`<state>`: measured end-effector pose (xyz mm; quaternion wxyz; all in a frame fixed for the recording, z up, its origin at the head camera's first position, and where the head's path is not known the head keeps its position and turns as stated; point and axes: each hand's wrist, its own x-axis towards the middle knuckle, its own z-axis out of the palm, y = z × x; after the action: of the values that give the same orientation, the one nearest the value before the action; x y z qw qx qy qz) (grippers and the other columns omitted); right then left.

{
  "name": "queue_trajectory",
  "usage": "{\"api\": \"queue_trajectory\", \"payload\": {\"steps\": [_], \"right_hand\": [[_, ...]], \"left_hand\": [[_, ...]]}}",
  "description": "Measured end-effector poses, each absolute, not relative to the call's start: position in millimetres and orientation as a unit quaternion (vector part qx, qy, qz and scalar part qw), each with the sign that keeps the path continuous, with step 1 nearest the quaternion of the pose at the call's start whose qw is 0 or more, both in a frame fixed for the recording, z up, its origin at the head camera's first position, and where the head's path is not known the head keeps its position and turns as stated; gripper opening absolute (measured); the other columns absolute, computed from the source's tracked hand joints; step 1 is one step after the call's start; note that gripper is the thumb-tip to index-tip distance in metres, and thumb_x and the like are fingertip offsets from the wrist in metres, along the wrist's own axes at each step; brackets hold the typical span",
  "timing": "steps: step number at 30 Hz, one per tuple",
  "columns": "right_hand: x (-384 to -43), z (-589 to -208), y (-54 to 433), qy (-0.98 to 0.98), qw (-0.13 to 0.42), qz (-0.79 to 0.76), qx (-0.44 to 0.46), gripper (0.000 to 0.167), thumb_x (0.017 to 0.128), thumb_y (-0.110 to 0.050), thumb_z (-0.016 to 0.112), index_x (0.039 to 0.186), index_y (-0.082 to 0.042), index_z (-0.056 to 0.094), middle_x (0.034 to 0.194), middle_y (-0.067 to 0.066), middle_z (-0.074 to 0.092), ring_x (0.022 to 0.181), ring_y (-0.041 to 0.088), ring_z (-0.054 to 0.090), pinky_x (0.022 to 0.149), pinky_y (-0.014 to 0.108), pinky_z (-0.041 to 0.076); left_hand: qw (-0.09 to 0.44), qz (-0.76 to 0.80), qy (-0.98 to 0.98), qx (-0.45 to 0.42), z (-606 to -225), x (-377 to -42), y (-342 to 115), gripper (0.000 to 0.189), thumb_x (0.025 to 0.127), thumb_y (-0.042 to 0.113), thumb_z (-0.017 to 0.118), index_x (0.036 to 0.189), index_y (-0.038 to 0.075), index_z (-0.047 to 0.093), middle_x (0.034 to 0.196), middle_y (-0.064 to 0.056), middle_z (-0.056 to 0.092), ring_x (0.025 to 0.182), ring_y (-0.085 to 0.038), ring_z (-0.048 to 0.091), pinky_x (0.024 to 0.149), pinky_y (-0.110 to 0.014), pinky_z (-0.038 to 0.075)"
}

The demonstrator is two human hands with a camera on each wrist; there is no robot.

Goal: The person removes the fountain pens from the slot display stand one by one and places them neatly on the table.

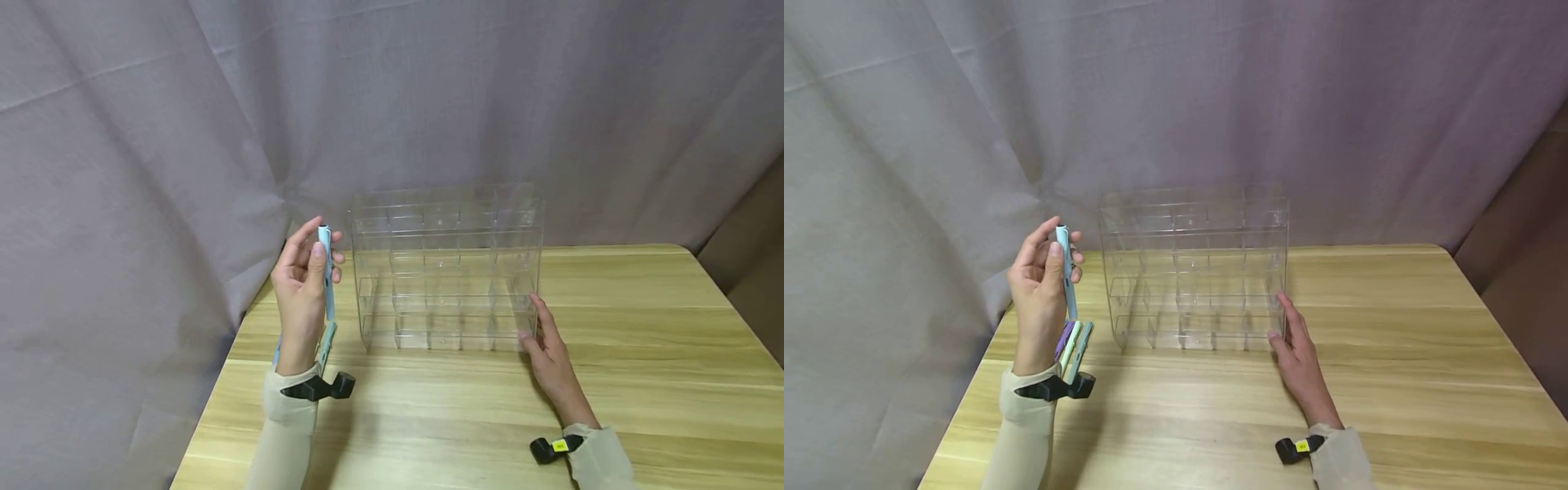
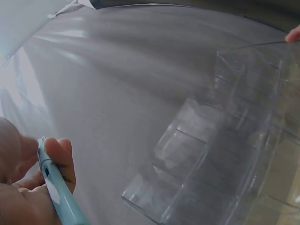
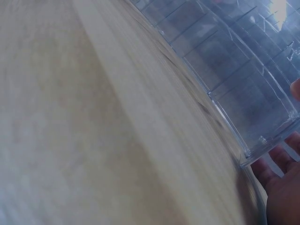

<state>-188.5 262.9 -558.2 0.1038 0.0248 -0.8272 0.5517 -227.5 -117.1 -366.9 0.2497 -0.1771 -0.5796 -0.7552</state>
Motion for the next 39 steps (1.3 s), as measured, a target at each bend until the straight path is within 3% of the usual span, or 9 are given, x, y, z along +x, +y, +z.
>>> {"api": "queue_trajectory", "payload": {"steps": [7, 12, 16, 18, 23, 25, 34, 37, 39], "right_hand": [[-187.6, -557.5, 262.2, -0.832, 0.101, 0.546, 0.020, 0.075, 0.111, -0.014, 0.051, 0.173, -0.037, 0.015, 0.176, 0.027, 0.026, 0.155, 0.054, 0.032, 0.119, 0.076, 0.036], [-189.2, -558.6, 261.2, -0.829, 0.103, 0.549, 0.024, 0.075, 0.111, -0.014, 0.051, 0.173, -0.036, 0.015, 0.176, 0.026, 0.025, 0.155, 0.054, 0.032, 0.117, 0.080, 0.034], [-189.9, -559.0, 261.4, -0.837, 0.100, 0.537, 0.021, 0.074, 0.112, -0.016, 0.051, 0.173, -0.036, 0.015, 0.176, 0.024, 0.027, 0.155, 0.050, 0.034, 0.121, 0.056, 0.042], [-190.0, -558.6, 262.0, -0.839, 0.100, 0.535, 0.022, 0.073, 0.112, -0.016, 0.051, 0.173, -0.036, 0.015, 0.176, 0.024, 0.028, 0.154, 0.050, 0.035, 0.120, 0.053, 0.042], [-188.8, -557.2, 265.2, -0.829, 0.101, 0.549, 0.024, 0.074, 0.112, -0.016, 0.051, 0.173, -0.036, 0.014, 0.176, 0.025, 0.025, 0.154, 0.053, 0.033, 0.116, 0.078, 0.036], [-188.1, -557.0, 266.3, -0.827, 0.100, 0.553, 0.022, 0.074, 0.112, -0.016, 0.051, 0.173, -0.037, 0.014, 0.177, 0.024, 0.024, 0.155, 0.053, 0.032, 0.115, 0.081, 0.034], [-187.6, -556.3, 267.0, -0.829, 0.097, 0.551, 0.014, 0.074, 0.112, -0.017, 0.052, 0.173, -0.036, 0.014, 0.178, 0.022, 0.024, 0.155, 0.051, 0.032, 0.117, 0.078, 0.035], [-187.6, -556.4, 266.7, -0.827, 0.099, 0.554, 0.017, 0.074, 0.112, -0.017, 0.052, 0.173, -0.035, 0.015, 0.178, 0.022, 0.023, 0.155, 0.052, 0.032, 0.117, 0.080, 0.034], [-187.6, -556.7, 266.6, -0.829, 0.101, 0.550, 0.018, 0.073, 0.112, -0.016, 0.051, 0.173, -0.035, 0.015, 0.179, 0.020, 0.022, 0.156, 0.051, 0.031, 0.120, 0.073, 0.037]], "left_hand": [[0.237, -0.744, -0.604, -0.159, -380.6, -220.0, -126.2, 0.045, 0.101, -0.005, 0.068, 0.145, -0.001, 0.060, 0.114, -0.006, 0.079, 0.083, -0.011, 0.072, 0.065, -0.019, 0.057], [0.238, -0.740, -0.616, -0.129, -401.0, -219.9, -145.9, 0.044, 0.101, -0.003, 0.069, 0.144, 0.003, 0.063, 0.114, -0.009, 0.080, 0.085, -0.011, 0.075, 0.074, -0.021, 0.063], [0.246, -0.715, -0.648, -0.091, -420.6, -221.7, -168.8, 0.042, 0.102, -0.001, 0.068, 0.144, 0.006, 0.065, 0.114, -0.008, 0.081, 0.086, -0.010, 0.077, 0.079, -0.022, 0.065], [0.247, -0.697, -0.670, -0.063, -429.7, -222.1, -180.9, 0.043, 0.103, -0.002, 0.067, 0.144, 0.009, 0.066, 0.116, -0.008, 0.079, 0.087, -0.008, 0.078, 0.081, -0.021, 0.065], [0.232, -0.646, -0.727, 0.015, -451.9, -222.9, -210.1, 0.044, 0.104, -0.001, 0.066, 0.145, 0.016, 0.067, 0.118, -0.009, 0.070, 0.088, -0.004, 0.077, 0.085, -0.017, 0.062], [0.226, -0.626, -0.745, 0.039, -460.2, -223.4, -220.9, 0.044, 0.104, 0.000, 0.066, 0.145, 0.016, 0.067, 0.116, -0.011, 0.068, 0.089, -0.003, 0.077, 0.083, -0.014, 0.060], [0.225, -0.519, -0.817, 0.116, -488.9, -230.6, -253.6, 0.039, 0.102, 0.005, 0.070, 0.140, 0.013, 0.072, 0.114, -0.025, 0.076, 0.084, 0.010, 0.065, 0.077, -0.002, 0.052], [0.218, -0.483, -0.836, 0.145, -499.3, -235.5, -261.5, 0.037, 0.102, 0.009, 0.072, 0.139, 0.015, 0.073, 0.116, -0.024, 0.078, 0.084, 0.008, 0.063, 0.076, -0.005, 0.050], [0.213, -0.468, -0.843, 0.159, -506.5, -239.2, -265.8, 0.037, 0.101, 0.011, 0.073, 0.138, 0.015, 0.074, 0.116, -0.023, 0.079, 0.086, 0.002, 0.065, 0.083, -0.012, 0.050]]}}
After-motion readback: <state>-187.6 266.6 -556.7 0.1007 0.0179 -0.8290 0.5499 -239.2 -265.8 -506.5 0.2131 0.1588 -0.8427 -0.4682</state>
